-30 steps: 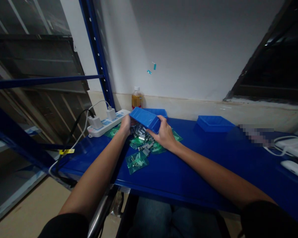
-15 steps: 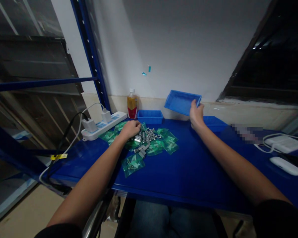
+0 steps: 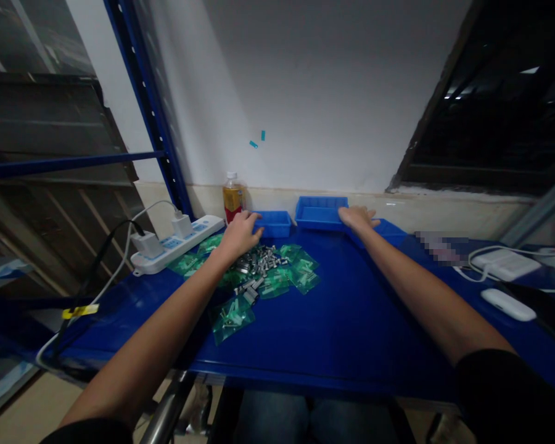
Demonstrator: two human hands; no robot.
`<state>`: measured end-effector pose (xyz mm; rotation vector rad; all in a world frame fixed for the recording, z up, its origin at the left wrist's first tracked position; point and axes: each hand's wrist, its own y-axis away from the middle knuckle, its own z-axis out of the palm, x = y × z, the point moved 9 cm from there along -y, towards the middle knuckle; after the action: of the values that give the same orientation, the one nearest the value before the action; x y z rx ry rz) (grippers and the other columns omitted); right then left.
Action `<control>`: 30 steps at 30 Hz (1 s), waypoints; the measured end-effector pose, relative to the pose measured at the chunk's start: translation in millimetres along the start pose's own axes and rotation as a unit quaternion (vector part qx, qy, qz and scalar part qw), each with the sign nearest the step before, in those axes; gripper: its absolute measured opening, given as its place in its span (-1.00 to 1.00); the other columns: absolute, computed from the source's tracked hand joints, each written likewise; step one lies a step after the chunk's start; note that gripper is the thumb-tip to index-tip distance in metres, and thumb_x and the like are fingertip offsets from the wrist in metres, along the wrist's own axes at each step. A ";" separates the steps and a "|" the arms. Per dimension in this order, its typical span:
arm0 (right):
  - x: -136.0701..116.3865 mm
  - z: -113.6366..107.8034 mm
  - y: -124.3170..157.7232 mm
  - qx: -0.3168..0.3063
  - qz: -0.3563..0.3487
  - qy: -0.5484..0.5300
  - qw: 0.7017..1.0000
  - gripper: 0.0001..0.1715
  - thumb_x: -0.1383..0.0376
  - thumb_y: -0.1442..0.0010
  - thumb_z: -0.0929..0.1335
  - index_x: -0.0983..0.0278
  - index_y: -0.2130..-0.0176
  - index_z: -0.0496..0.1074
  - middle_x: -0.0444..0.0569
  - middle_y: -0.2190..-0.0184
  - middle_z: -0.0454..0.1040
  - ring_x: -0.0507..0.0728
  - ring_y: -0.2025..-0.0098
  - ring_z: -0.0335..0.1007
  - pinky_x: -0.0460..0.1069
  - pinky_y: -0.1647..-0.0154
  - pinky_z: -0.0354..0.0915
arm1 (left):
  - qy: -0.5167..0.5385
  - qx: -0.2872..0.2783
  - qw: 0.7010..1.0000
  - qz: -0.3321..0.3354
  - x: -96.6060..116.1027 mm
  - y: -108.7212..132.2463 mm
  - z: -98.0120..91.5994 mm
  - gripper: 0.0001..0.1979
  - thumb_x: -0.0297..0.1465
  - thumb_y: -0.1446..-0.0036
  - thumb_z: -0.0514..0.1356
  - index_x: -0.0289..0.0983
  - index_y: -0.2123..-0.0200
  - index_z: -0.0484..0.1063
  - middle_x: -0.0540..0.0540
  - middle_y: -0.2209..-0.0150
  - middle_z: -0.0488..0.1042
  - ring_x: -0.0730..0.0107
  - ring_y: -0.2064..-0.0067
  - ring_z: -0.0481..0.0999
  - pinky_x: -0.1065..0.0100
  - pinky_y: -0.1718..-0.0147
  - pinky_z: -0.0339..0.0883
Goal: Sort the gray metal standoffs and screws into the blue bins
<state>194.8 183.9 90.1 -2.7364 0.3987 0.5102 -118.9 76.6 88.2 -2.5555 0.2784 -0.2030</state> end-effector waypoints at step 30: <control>37.2 21.5 -5.4 -0.075 -0.052 0.035 0.995 -0.37 -0.05 -0.09 0.27 0.39 0.09 0.43 0.27 0.07 0.43 0.35 0.00 0.35 0.08 0.10 0.28 | 0.045 -0.170 0.981 0.078 75.1 -68.6 86.1 -0.39 -0.13 -0.07 0.15 -0.17 -0.16 0.10 -0.17 -0.11 0.34 0.07 -0.12 0.32 0.10 0.00 0.20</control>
<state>223.5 188.8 58.0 -2.9076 0.2405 0.4338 -18.2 159.3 60.2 -2.8469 0.5924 -0.2278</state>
